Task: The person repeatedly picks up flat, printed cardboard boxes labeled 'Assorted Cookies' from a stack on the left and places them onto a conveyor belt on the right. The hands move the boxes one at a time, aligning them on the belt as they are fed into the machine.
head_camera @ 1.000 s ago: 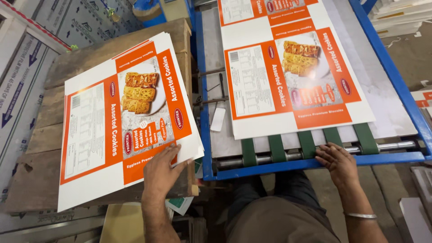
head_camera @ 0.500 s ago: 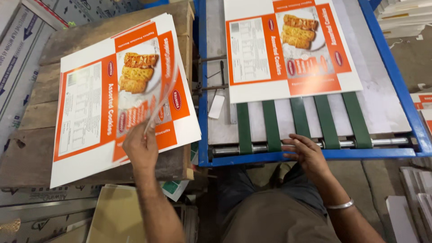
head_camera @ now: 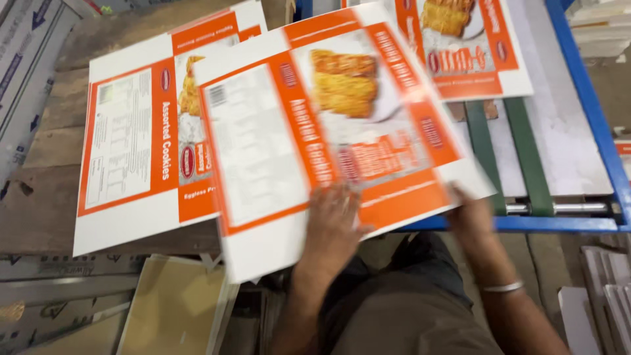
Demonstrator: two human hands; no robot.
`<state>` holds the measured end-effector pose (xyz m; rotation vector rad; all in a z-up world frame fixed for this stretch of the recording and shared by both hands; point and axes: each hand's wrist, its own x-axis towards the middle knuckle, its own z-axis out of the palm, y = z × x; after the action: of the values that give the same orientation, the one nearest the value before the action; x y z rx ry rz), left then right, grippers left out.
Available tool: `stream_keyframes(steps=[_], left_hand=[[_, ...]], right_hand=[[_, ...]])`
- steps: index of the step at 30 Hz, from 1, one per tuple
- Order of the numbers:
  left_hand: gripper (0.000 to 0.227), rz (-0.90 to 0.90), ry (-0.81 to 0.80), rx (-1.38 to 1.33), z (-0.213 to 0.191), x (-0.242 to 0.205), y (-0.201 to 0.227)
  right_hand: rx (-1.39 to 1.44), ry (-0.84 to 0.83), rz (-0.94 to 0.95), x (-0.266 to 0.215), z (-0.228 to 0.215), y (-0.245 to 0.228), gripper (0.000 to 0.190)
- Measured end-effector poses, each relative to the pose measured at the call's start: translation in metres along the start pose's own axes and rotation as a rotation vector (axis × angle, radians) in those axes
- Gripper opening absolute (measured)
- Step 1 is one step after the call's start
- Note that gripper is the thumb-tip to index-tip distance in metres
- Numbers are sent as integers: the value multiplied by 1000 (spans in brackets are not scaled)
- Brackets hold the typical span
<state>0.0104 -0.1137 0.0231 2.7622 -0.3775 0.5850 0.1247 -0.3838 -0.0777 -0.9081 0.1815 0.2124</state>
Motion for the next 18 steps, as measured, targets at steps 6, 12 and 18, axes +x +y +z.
stream_keyframes(steps=[6,12,18], left_hand=[[75,-124,95,238,-41,-19,-81],[51,-177,-15,342,-42,-17,-116],[33,-167,140,315,-37,-17,-121]], right_hand=[[-169,299,-423,36,-163,-42,49],[-186,405,-490,-2,-229,-55,51],[-285,448,-451,-49,-235,-47,46]])
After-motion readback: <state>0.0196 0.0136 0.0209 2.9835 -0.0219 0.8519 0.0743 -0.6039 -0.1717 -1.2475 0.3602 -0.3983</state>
